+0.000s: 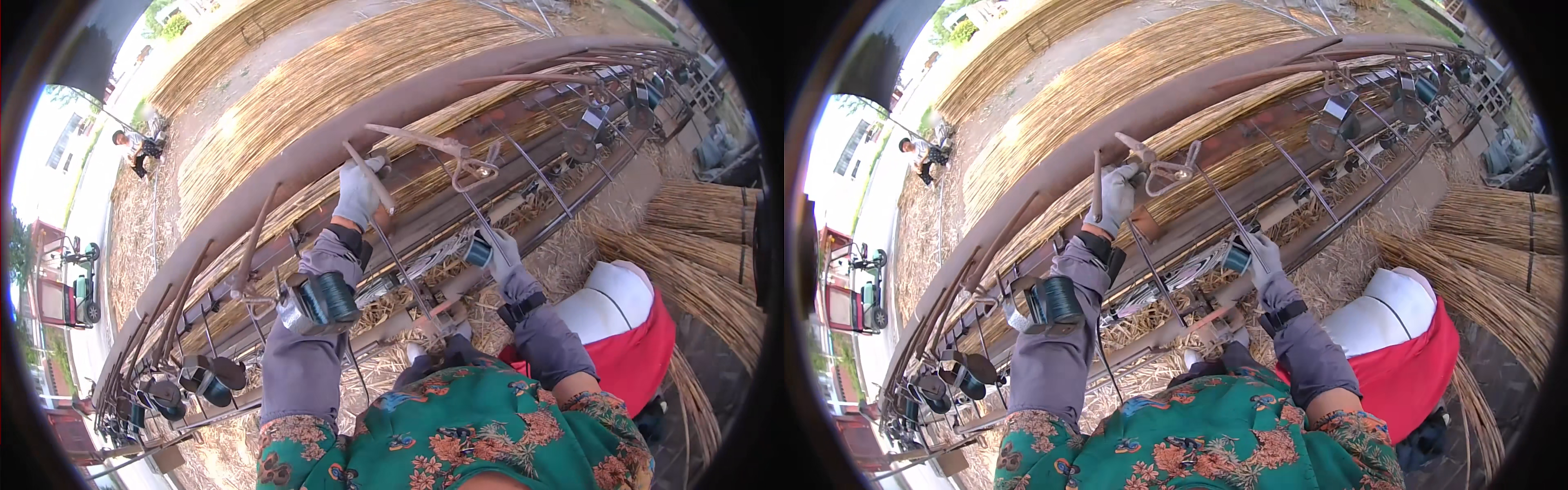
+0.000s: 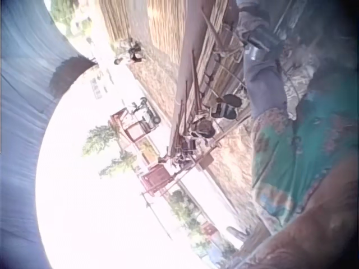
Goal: Thread wire through a large metal frame to bind and secure bundles of reeds for mat or screen construction.
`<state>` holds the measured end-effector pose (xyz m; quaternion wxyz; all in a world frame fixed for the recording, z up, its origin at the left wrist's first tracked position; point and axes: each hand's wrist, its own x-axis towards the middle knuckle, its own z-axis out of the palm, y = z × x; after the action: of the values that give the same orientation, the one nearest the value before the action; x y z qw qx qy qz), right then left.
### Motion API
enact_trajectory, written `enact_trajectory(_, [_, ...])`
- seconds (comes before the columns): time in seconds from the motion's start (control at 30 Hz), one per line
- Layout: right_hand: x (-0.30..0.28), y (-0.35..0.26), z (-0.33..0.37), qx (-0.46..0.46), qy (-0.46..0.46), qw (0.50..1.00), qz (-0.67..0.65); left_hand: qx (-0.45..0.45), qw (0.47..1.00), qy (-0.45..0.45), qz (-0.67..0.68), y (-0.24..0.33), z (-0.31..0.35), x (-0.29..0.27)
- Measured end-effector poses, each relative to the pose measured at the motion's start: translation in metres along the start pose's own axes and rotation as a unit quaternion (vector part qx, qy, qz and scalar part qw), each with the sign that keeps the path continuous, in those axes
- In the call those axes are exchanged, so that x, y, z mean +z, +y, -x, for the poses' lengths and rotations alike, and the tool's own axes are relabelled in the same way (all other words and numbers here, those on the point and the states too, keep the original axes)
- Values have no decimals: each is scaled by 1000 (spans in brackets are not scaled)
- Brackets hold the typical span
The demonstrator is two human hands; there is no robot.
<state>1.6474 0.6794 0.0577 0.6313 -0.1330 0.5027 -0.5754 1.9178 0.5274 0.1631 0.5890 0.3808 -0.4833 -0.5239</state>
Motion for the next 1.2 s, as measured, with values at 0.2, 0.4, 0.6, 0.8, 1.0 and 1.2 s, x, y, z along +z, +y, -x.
enact_trajectory(0.2, [-57, -26, 56, -88, -8, 936, 342, 96, 901, -22, -423, -38, -30, 14])
enact_trajectory(0.4, [-35, -58, 134, -8, -146, 951, 272, 180, 728, -72, -658, -43, -52, 13])
enact_trajectory(0.6, [-89, -80, 197, 73, -77, 965, 240, 356, 702, -129, -603, -6, 5, 65])
enact_trajectory(0.8, [-60, -47, 138, -15, -44, 954, 297, 54, 726, -493, -477, 51, 116, 116])
enact_trajectory(1.0, [87, 8, 28, -119, -189, 972, 69, -208, 935, -79, 275, 93, 100, 132])
enact_trajectory(1.2, [148, -13, -36, -293, -366, 872, 142, -111, 980, -17, 162, 87, 95, 82])
